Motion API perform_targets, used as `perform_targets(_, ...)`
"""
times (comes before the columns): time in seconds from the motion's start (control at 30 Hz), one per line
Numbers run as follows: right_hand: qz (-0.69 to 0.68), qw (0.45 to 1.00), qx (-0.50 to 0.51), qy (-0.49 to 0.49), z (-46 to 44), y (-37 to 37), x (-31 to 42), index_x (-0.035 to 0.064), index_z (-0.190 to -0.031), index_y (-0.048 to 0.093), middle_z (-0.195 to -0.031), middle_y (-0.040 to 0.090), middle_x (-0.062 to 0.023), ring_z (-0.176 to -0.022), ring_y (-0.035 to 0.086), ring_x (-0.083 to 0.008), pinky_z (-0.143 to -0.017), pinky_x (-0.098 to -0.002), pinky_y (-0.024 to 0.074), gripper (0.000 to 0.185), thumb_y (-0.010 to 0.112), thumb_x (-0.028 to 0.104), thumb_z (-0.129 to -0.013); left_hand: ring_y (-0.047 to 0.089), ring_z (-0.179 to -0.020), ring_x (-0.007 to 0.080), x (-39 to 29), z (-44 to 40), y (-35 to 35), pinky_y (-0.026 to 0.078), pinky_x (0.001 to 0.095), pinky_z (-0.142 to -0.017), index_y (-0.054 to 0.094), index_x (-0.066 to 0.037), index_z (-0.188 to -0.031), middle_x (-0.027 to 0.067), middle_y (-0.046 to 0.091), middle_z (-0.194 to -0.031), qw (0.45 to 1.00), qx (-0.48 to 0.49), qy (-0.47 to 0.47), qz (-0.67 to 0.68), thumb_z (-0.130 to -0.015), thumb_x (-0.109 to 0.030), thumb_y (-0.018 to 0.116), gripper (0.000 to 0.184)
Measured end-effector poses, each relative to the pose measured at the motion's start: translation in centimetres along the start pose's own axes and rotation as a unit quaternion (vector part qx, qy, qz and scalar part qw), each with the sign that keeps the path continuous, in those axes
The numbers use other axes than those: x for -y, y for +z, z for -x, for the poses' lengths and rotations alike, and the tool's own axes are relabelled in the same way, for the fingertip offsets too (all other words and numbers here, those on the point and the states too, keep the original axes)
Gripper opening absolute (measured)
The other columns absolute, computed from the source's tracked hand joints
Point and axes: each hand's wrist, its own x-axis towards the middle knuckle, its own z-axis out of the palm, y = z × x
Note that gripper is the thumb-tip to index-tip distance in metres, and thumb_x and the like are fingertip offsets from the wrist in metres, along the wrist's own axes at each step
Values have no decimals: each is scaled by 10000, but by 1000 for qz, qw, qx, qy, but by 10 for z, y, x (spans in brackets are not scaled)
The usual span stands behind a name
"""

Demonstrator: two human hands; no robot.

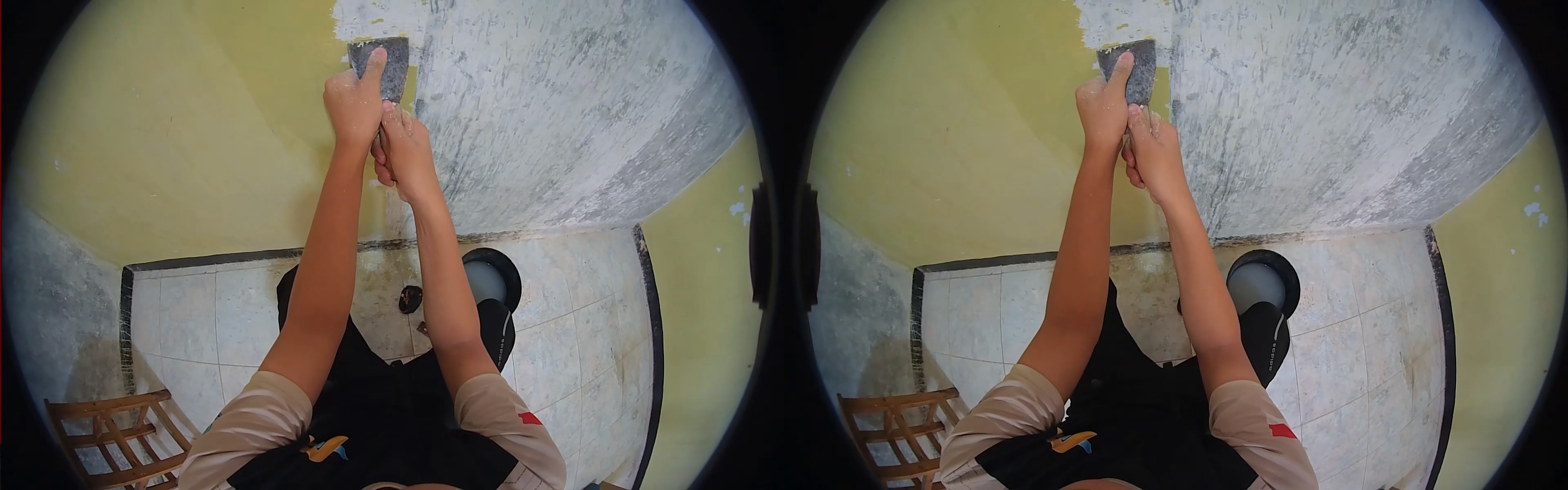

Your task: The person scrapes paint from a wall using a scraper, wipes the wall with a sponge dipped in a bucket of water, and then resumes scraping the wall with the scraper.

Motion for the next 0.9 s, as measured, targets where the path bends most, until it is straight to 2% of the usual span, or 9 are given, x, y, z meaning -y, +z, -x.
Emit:
perform_targets(0.13, -4, 1000, -10, -20, 2, -1, -9, 91, -881, 525, -583, 456, -24, -376, 351, -91, -330, -267, 249, 389, 489, 401, -1113, 391, -506, 178, 8, 1, 2, 362, 449, -514, 516, 88, -563, 106, 445, -485, 1000, -14, 11, 0, -924, -457, 776, 704)
perform_targets(0.2, -8, 1000, -16, -19, 4, -3, -14, 87, -892, 535, -570, 454, -22, -373, 357, -86, -331, -265, 237, 364, 503, 377, -1109, 386, -503, 185, 8, 5, 1, 350, 458, -510, 516, 94, -563, 111, 436, -481, 1000, 1, -18, 2, -922, -460, 782, 712)
perform_targets(0.53, -20, 999, -3, 40, 8, -12, -2, 61, -919, 550, -566, 436, -24, -367, 355, -99, -329, -267, 255, 441, 513, 462, -1098, 364, -482, 195, 22, 6, 5, 338, 468, -494, 503, 91, -546, 133, 425, -463, 1000, -4, 10, -11, -926, -481, 771, 737)
perform_targets(0.73, -34, 996, 36, 78, 11, -24, 11, 59, -924, 552, -569, 441, -26, -365, 354, -102, -336, -271, 267, 462, 518, 488, -1091, 350, -485, 174, 9, 16, 9, 320, 457, -478, 478, 77, -534, 92, 392, -457, 999, -40, 10, -19, -927, -429, 786, 711)
perform_targets(0.9, -26, 996, 35, 84, 12, -24, 20, 51, -914, 550, -573, 442, -23, -366, 353, -101, -341, -272, 273, 472, 522, 488, -1089, 342, -492, 155, 5, 14, 13, 315, 431, -471, 470, 61, -531, 70, 396, -467, 997, -55, 47, 5, -929, -416, 790, 699)
